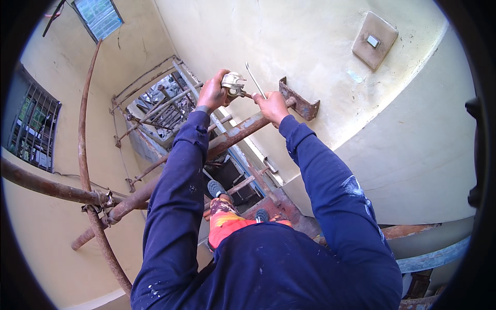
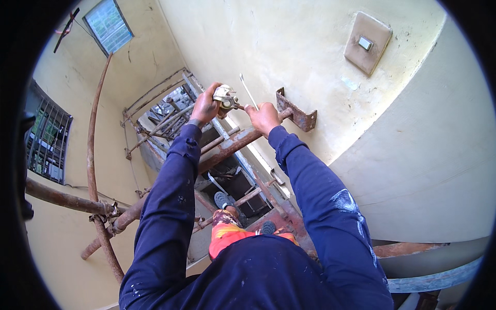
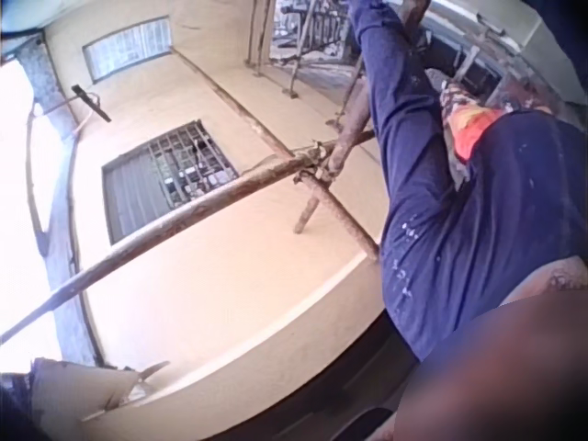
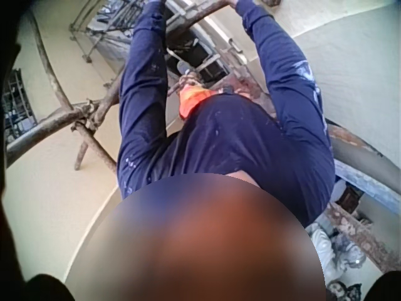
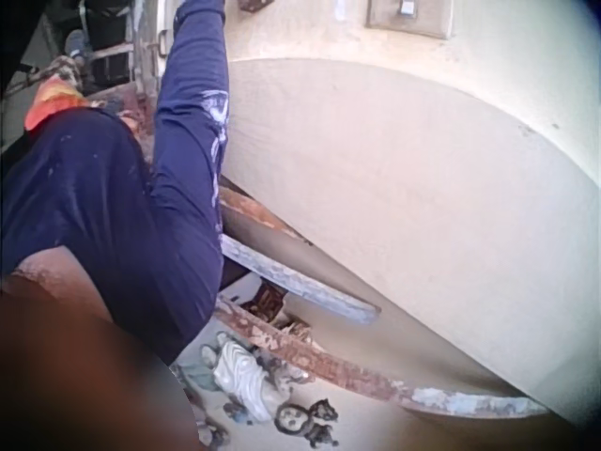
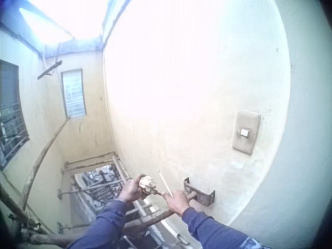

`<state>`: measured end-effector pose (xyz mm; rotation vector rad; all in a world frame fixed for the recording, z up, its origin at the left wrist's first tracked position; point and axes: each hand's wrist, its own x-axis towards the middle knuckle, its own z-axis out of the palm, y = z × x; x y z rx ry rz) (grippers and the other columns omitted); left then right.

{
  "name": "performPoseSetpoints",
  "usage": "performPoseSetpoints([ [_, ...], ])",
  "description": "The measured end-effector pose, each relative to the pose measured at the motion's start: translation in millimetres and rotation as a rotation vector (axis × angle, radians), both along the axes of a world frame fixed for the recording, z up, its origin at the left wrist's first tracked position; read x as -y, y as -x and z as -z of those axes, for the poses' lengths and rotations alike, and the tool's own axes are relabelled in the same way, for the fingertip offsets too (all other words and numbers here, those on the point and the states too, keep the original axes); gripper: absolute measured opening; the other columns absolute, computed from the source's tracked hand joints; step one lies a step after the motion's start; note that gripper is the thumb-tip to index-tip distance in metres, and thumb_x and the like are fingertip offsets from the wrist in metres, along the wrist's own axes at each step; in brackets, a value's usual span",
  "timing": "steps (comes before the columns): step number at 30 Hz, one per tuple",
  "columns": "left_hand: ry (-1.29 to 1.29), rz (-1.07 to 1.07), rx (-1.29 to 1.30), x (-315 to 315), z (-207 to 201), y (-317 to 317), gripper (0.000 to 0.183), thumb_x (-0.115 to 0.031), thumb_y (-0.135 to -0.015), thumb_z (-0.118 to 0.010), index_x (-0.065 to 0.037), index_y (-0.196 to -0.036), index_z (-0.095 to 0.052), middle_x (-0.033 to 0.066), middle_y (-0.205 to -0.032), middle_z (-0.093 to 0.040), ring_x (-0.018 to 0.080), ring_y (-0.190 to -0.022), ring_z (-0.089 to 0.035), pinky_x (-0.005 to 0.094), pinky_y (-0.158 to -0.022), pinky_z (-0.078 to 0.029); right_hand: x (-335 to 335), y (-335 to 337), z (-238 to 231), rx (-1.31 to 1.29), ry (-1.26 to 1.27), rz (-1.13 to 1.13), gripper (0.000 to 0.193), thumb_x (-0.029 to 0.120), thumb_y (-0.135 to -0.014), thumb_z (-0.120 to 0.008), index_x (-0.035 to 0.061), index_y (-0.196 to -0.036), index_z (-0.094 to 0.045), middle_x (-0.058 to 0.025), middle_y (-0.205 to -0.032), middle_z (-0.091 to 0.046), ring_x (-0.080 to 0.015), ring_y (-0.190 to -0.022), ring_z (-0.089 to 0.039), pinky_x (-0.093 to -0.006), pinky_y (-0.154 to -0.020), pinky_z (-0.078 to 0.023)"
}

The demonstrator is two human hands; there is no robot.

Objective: The person assembles a metal scaffolding structure by attaching metal clamps to vertical poles using a wrench. They tighten the bolts to secure the clamps in place.

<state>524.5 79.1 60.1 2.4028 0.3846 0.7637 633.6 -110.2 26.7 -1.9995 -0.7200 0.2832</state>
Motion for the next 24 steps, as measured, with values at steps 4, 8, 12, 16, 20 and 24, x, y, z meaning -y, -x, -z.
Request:
performPoseSetpoints([
  [4,0.442,0.108,-0.006,-13.2,23.0,4.1,0.026,-0.004,-0.097,-0.051,-0.003,-0.123,-0.057,0.0155,-0.084,-0.071,0.0202,-0.06,-0.072,0.0324,-0.051,-0.055,-4.7,9.9,3.3,0.0,0.005,0.02,0.051,0.041,-0.087,-0.071,-0.005,-0.069,-0.059,-0.0256,-0.066,-0.061,-0.0363,-0.061,-0.062,-0.0476,-0.063,-0.048],
  [8,0.608,0.178,0.044,-11.6,40.3,-0.7,0.027,-0.006,-0.1,-0.05,-0.002,-0.126,-0.055,0.0145,-0.089,-0.071,0.0192,-0.058,-0.071,0.0307,-0.05,-0.055,-2.4,8.8,4.0,0.007,0.004,0.071,0.047,0.039,-0.087,-0.07,-0.0045,-0.071,-0.061,-0.0275,-0.069,-0.062,-0.0396,-0.066,-0.065,-0.0477,-0.066,-0.05],
  [12,0.427,0.204,0.062,-1.2,32.4,-8.2,0.026,-0.005,-0.1,-0.049,-0.001,-0.125,-0.055,0.0131,-0.091,-0.071,0.0204,-0.059,-0.072,0.0308,-0.051,-0.056,5.4,9.6,15.1,-0.005,-0.19,0.142,0.043,0.035,-0.09,-0.067,-0.0043,-0.074,-0.061,-0.0262,-0.07,-0.063,-0.0381,-0.066,-0.065,-0.0464,-0.066,-0.05],
  [16,0.328,0.204,0.059,-5.1,29.0,-8.2,0.027,-0.002,-0.098,-0.049,-0.001,-0.125,-0.055,0.0125,-0.092,-0.072,0.0207,-0.062,-0.072,0.0313,-0.053,-0.057,31.2,27.4,5.7,0.003,-0.415,0.193,0.04,0.03,-0.095,-0.062,-0.0053,-0.078,-0.059,-0.0203,-0.064,-0.058,-0.03,-0.058,-0.059,-0.0438,-0.061,-0.048],
  [20,0.433,0.203,0.03,-6.0,35.9,-7.2,0.029,0.0,-0.097,-0.048,-0.001,-0.124,-0.056,0.0133,-0.093,-0.072,0.0201,-0.062,-0.072,0.0307,-0.054,-0.056,87.6,74.2,51.7,-0.512,-0.767,0.186,0.043,0.031,-0.102,-0.055,0.0069,-0.067,-0.047,-0.0005,-0.057,-0.041,-0.011,-0.051,-0.045,-0.0283,-0.049,-0.038],
  [24,0.339,0.208,-0.108,4.1,23.9,-1.5,0.031,0.003,-0.092,-0.049,-0.002,-0.122,-0.057,0.0155,-0.089,-0.072,0.02,-0.067,-0.072,0.0331,-0.059,-0.056,133.1,153.0,118.1,-1.035,-0.694,0.405,0.047,0.037,-0.102,-0.052,0.014,-0.064,-0.04,0.0025,-0.055,-0.038,-0.0096,-0.042,-0.039,-0.0269,-0.038,-0.032],
])
